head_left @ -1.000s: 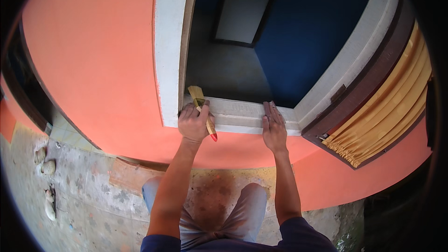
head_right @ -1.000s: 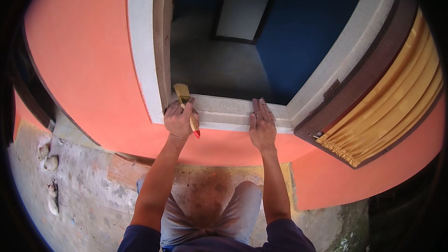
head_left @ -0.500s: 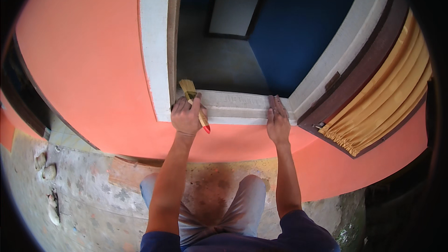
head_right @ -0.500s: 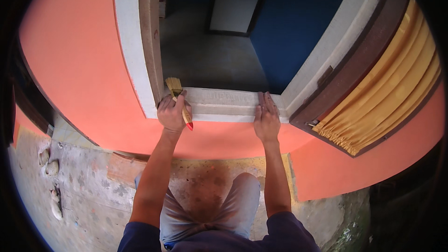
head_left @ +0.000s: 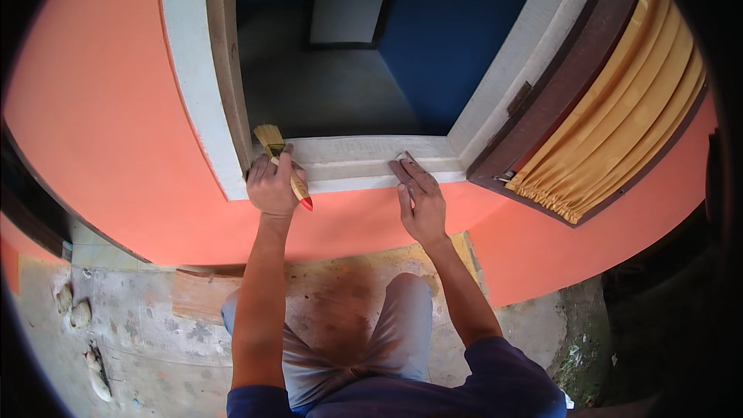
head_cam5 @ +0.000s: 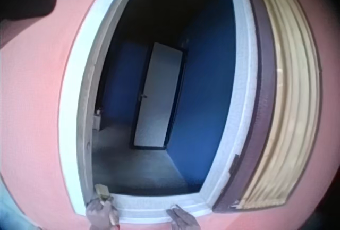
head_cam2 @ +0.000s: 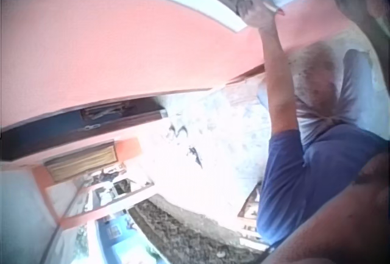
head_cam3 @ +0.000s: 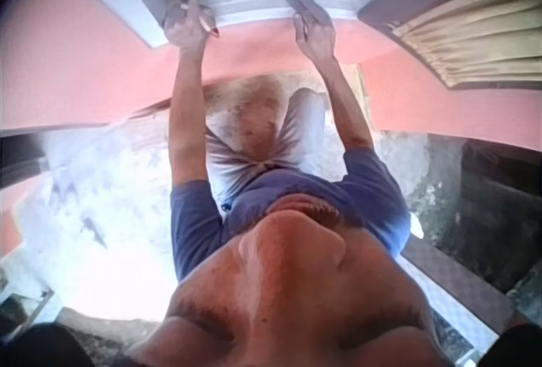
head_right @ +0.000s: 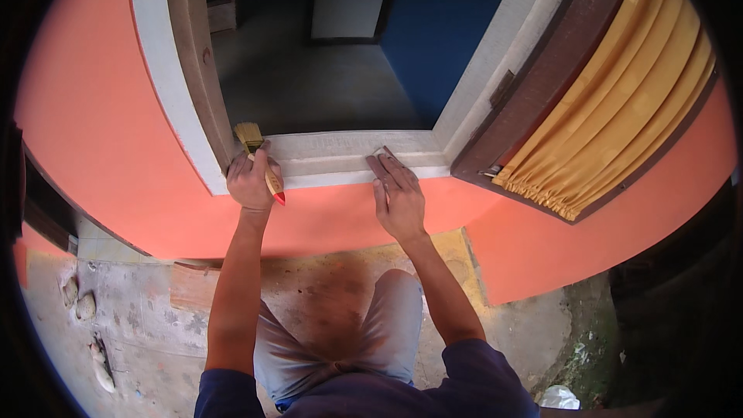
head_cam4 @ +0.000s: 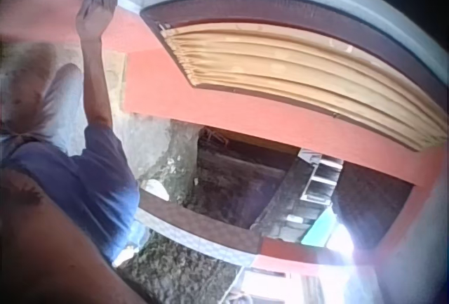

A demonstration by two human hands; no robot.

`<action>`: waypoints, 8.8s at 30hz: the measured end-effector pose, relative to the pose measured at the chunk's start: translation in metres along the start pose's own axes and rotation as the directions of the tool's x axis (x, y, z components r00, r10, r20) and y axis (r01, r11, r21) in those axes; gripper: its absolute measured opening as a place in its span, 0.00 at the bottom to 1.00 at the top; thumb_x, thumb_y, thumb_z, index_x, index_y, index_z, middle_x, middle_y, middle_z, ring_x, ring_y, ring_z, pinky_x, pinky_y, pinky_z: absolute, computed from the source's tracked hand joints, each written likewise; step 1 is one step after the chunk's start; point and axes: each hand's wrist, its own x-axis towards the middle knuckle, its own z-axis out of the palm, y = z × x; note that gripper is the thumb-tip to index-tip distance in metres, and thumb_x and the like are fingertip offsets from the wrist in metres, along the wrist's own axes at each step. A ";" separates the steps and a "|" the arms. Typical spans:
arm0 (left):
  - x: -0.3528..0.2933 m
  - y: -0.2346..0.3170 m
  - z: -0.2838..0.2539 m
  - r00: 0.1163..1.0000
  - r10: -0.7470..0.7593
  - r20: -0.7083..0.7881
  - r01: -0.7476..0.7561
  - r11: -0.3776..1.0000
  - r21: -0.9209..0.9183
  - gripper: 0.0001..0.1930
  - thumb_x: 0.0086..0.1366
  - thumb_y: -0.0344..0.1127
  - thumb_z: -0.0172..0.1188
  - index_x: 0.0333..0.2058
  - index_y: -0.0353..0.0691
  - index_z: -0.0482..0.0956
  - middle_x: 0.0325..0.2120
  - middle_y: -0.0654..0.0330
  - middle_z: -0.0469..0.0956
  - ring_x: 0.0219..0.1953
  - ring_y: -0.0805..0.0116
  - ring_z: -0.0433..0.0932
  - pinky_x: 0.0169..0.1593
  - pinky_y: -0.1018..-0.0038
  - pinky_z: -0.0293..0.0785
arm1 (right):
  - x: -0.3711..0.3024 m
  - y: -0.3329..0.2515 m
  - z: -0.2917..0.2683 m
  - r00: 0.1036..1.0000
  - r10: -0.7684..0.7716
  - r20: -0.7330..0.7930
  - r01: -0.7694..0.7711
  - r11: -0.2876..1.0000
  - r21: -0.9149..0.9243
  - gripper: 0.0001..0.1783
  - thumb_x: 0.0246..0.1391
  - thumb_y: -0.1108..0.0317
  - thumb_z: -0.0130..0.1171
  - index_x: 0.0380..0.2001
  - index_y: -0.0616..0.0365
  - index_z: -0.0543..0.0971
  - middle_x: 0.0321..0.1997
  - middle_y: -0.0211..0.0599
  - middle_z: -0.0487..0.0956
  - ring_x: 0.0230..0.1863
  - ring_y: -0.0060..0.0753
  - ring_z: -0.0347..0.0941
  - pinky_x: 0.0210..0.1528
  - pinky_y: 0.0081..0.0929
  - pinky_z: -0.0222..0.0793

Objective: The person scrubs and wipes a white window frame using a small brush and a cloth. They alternate between brushing and wiping along the frame edges and corners, focusing on cleaning the surface.

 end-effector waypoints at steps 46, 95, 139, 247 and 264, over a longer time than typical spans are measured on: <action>-0.005 0.000 0.001 1.000 -0.008 0.013 0.008 1.000 0.016 0.13 0.52 0.31 0.61 0.38 0.44 0.85 0.22 0.53 0.79 0.32 0.54 0.82 0.45 0.60 0.81 | -0.019 0.052 -0.009 0.935 0.297 -0.192 -0.349 0.860 -0.372 0.32 0.51 0.77 0.56 0.61 0.47 0.81 0.63 0.30 0.80 0.58 0.46 0.73 0.53 0.45 0.70; -0.008 -0.005 -0.001 0.997 -0.019 0.070 0.018 1.000 0.016 0.14 0.52 0.30 0.60 0.39 0.45 0.86 0.24 0.54 0.82 0.31 0.55 0.84 0.45 0.61 0.82 | -0.005 0.006 0.013 0.960 0.219 -0.172 -0.236 0.968 -0.084 0.29 0.45 0.78 0.59 0.53 0.44 0.87 0.56 0.23 0.85 0.52 0.37 0.73 0.52 0.37 0.68; -0.008 -0.004 0.001 0.999 0.035 0.023 -0.037 0.998 0.056 0.14 0.52 0.30 0.60 0.39 0.46 0.85 0.25 0.56 0.82 0.31 0.55 0.84 0.43 0.62 0.82 | -0.022 0.033 0.012 0.909 0.260 -0.325 -0.321 0.935 -0.151 0.32 0.46 0.85 0.55 0.56 0.50 0.84 0.61 0.28 0.83 0.48 0.47 0.71 0.55 0.37 0.71; 0.022 0.212 0.053 0.691 -0.131 0.710 0.722 0.134 -0.678 0.19 0.77 0.45 0.56 0.54 0.35 0.83 0.29 0.60 0.84 0.33 0.71 0.84 0.40 0.73 0.79 | -0.070 -0.003 -0.018 0.801 0.598 0.025 -0.471 0.604 0.643 0.12 0.64 0.74 0.58 0.49 0.64 0.80 0.33 0.45 0.82 0.30 0.35 0.80 0.34 0.33 0.75; 0.052 0.178 0.039 0.719 -0.042 0.694 0.689 0.177 -0.703 0.13 0.76 0.42 0.59 0.41 0.36 0.80 0.25 0.63 0.78 0.29 0.78 0.74 0.36 0.75 0.72 | 0.055 0.028 -0.043 0.998 0.055 -0.016 -0.054 0.994 0.099 0.24 0.48 0.74 0.69 0.50 0.61 0.74 0.38 0.49 0.79 0.39 0.62 0.80 0.43 0.52 0.78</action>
